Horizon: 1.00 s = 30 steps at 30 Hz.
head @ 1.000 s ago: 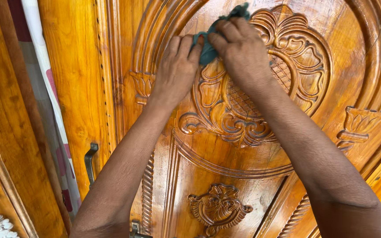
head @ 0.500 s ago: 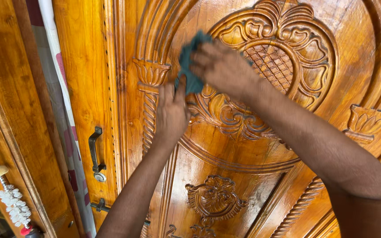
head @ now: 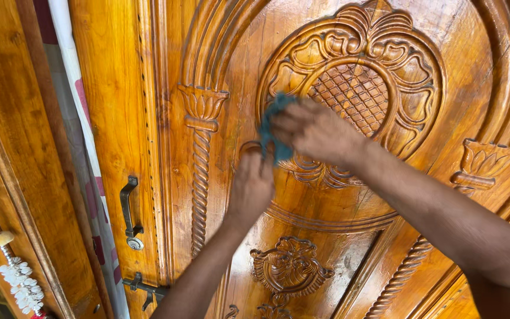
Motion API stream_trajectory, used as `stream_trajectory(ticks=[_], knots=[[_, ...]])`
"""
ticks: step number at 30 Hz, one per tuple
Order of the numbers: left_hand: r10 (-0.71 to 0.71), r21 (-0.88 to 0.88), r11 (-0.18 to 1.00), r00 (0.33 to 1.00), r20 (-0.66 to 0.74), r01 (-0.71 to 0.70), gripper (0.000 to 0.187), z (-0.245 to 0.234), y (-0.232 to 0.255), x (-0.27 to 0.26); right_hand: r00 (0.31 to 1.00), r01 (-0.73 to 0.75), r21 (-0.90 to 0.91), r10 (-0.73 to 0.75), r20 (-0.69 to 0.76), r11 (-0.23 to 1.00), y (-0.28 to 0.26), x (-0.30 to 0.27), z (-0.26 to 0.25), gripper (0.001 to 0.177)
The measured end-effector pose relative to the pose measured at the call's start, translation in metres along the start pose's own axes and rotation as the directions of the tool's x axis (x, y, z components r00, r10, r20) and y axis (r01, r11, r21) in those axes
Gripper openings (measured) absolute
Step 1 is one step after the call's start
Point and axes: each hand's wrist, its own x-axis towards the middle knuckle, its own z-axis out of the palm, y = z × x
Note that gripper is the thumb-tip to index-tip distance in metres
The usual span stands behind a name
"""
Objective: The person wipes a carved wooden door with a cloth, moving the cloth across the ornate details and recessed areas of the carving.
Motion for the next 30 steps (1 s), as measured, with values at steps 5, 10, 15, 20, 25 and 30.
stream_trajectory(ticks=[5, 10, 15, 20, 25, 30], knots=[[-0.14, -0.036, 0.99, 0.99, -0.006, 0.14, 0.083, -0.025, -0.019, 0.044, 0.983, -0.139, -0.026, 0.135, -0.12, 0.99, 0.022, 0.04, 0.009, 0.041], [0.029, -0.052, 0.998, 0.998, 0.055, -0.026, 0.053, 0.002, 0.005, -0.02, 0.999, -0.024, -0.033, 0.025, 0.035, 0.999, -0.027, -0.003, 0.023, 0.04], [0.144, -0.088, 0.987, 0.983, 0.116, -0.135, 0.04, 0.017, 0.023, -0.054, 0.996, 0.046, 0.11, -0.055, 0.076, 0.993, -0.047, -0.038, 0.011, 0.028], [-0.082, -0.071, 0.994, 0.996, 0.044, 0.085, 0.066, -0.015, 0.001, 0.001, 0.985, -0.168, -0.008, 0.167, -0.052, 0.986, -0.003, -0.012, 0.004, 0.044], [-0.044, -0.07, 0.997, 0.999, 0.008, 0.045, 0.051, -0.018, 0.011, 0.003, 0.991, -0.136, -0.039, 0.136, -0.02, 0.99, -0.038, -0.014, 0.014, 0.05], [0.093, 0.04, 0.995, 0.995, -0.037, -0.092, 0.043, -0.011, 0.019, -0.012, 0.981, -0.193, 0.052, 0.191, 0.044, 0.98, -0.05, -0.044, 0.009, 0.045]])
